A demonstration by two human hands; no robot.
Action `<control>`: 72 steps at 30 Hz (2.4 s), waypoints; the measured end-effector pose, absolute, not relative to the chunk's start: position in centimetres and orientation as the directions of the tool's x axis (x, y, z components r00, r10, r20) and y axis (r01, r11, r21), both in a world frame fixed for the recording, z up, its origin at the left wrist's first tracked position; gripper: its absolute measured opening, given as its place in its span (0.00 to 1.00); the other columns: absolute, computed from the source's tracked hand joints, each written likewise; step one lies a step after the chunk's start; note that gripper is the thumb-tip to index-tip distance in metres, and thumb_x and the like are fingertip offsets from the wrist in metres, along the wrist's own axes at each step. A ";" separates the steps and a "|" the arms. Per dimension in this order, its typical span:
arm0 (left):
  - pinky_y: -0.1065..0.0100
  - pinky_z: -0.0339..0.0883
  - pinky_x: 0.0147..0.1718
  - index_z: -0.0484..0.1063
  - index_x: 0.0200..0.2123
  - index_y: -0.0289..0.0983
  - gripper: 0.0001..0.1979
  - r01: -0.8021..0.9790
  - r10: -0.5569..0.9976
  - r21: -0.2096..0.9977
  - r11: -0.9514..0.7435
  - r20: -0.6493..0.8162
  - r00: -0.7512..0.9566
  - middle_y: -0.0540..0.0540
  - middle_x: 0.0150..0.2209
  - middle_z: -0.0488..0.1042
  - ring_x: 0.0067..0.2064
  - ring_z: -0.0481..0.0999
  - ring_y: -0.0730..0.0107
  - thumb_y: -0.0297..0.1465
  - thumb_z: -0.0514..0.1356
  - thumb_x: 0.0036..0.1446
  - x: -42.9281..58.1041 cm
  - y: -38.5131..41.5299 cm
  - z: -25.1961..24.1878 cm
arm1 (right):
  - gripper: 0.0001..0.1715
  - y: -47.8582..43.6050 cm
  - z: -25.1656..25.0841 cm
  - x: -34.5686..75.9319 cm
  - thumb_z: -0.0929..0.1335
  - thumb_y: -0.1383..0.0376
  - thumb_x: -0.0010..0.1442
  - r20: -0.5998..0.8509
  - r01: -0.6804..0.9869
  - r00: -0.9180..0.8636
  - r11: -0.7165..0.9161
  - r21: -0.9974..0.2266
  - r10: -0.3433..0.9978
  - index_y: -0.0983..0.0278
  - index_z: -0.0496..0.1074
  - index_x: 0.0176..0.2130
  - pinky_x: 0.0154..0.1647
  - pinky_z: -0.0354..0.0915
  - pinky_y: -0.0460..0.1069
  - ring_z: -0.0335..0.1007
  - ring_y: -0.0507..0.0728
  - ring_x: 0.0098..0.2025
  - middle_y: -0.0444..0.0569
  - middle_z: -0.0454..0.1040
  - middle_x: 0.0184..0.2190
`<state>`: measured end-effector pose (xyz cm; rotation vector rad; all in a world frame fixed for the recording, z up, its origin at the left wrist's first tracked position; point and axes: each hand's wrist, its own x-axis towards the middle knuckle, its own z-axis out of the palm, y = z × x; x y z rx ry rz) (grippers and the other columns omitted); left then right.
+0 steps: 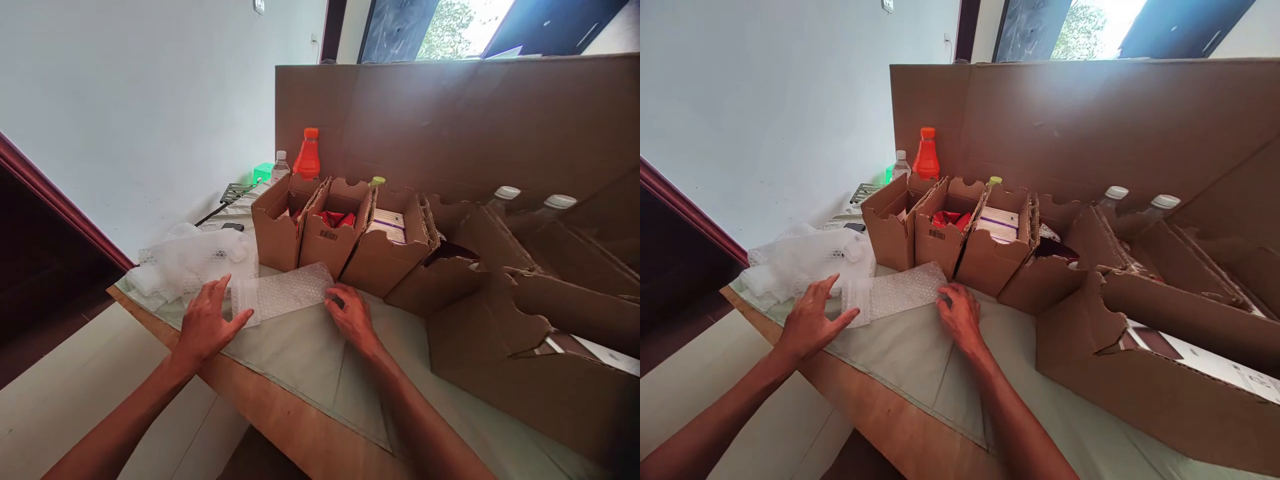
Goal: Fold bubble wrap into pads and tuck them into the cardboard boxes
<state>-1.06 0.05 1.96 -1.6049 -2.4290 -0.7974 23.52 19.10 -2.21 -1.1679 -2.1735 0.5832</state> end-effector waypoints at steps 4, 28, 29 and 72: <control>0.53 0.70 0.45 0.58 0.67 0.33 0.35 0.750 0.798 0.516 0.414 0.190 -0.571 0.36 0.47 0.75 0.44 0.78 0.51 0.37 0.58 0.58 0.0 2.2 2.2 | 0.13 17.1 -0.8 23.5 0.67 0.68 0.58 0.331 0.534 -0.452 0.549 -0.644 0.828 0.61 0.80 0.41 0.46 0.71 0.57 0.77 0.61 0.44 0.52 0.82 0.41; 0.46 0.72 0.51 0.71 0.55 0.37 0.30 0.821 0.901 0.371 -0.433 0.212 0.379 0.38 0.50 0.76 0.52 0.75 0.49 0.19 0.56 0.46 13.2 -4.6 1.4 | 0.17 15.5 7.4 34.4 0.66 0.74 0.62 0.496 0.813 -0.501 0.582 -0.009 0.709 0.69 0.75 0.50 0.53 0.64 0.60 0.65 0.67 0.57 0.62 0.74 0.53; 0.46 0.72 0.48 0.72 0.54 0.37 0.28 0.837 0.905 0.347 -0.423 0.212 0.370 0.39 0.47 0.77 0.49 0.76 0.50 0.19 0.55 0.48 13.1 -4.7 1.2 | 0.17 15.6 7.3 34.3 0.67 0.74 0.61 0.479 0.815 -0.503 0.579 -0.014 0.719 0.69 0.75 0.50 0.53 0.64 0.61 0.65 0.68 0.58 0.63 0.74 0.55; 0.63 0.76 0.43 0.76 0.47 0.39 0.11 0.718 0.921 0.601 -0.350 0.363 0.144 0.43 0.42 0.82 0.43 0.81 0.62 0.34 0.56 0.66 13.9 -3.5 2.9 | 0.10 -2.4 1.1 38.7 0.68 0.60 0.66 0.190 0.353 -0.558 0.439 -0.826 0.807 0.60 0.78 0.43 0.46 0.69 0.54 0.77 0.58 0.41 0.47 0.82 0.38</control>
